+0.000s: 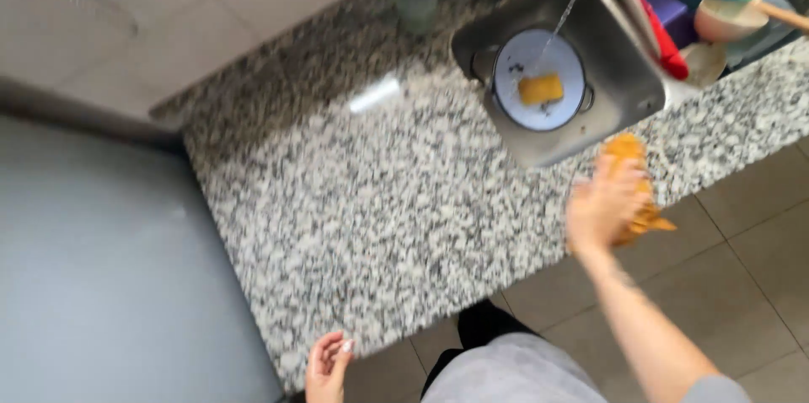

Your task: The person disposes of food scraps from a colander into a trash bin, then returns to the sink to wash the colander. They apply liquid soap to a cloth and wipe the granite countertop, rinsing and wringing the cloth under the tap multiple times to clean the surface thoroughly.

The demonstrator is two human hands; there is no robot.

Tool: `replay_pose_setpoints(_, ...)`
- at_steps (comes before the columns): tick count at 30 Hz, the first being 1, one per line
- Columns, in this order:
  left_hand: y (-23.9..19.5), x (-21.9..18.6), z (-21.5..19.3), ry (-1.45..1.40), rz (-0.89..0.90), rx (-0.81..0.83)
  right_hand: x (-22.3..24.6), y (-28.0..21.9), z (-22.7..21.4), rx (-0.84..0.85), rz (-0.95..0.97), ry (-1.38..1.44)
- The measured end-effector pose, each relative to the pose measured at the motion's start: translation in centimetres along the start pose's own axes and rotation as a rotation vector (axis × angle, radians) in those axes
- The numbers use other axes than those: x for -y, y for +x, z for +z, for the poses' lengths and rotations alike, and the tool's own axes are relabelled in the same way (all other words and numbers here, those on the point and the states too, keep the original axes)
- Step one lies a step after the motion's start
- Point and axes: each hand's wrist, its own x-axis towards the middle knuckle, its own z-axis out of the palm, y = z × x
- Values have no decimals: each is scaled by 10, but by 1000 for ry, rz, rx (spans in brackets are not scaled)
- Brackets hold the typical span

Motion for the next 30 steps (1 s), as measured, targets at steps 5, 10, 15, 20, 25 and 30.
replay_pose_setpoints(5, -107, 23, -11, -40, -77, -254, 224, -77, -68, 520, -457, 57)
replay_pose_setpoints(10, -173, 3, 2, 77, -187, -198, 303, -211, -43, 596, -1154, 222)
replay_pose_setpoints(15, -183, 8, 10, 114, -182, -131, 228, -276, 22, 390, -1504, 436)
replay_pose_setpoints(20, -157, -6, 60, 204, -151, 59, 128, -175, 25, 313, -1289, 329)
replay_pose_setpoints(25, -113, -29, 153, 269, -48, 282, -8, -32, 1, 356, -1044, 203)
replay_pose_setpoints(30, -106, -79, 287, 428, -86, 336, -151, 114, -18, 383, -775, 190)
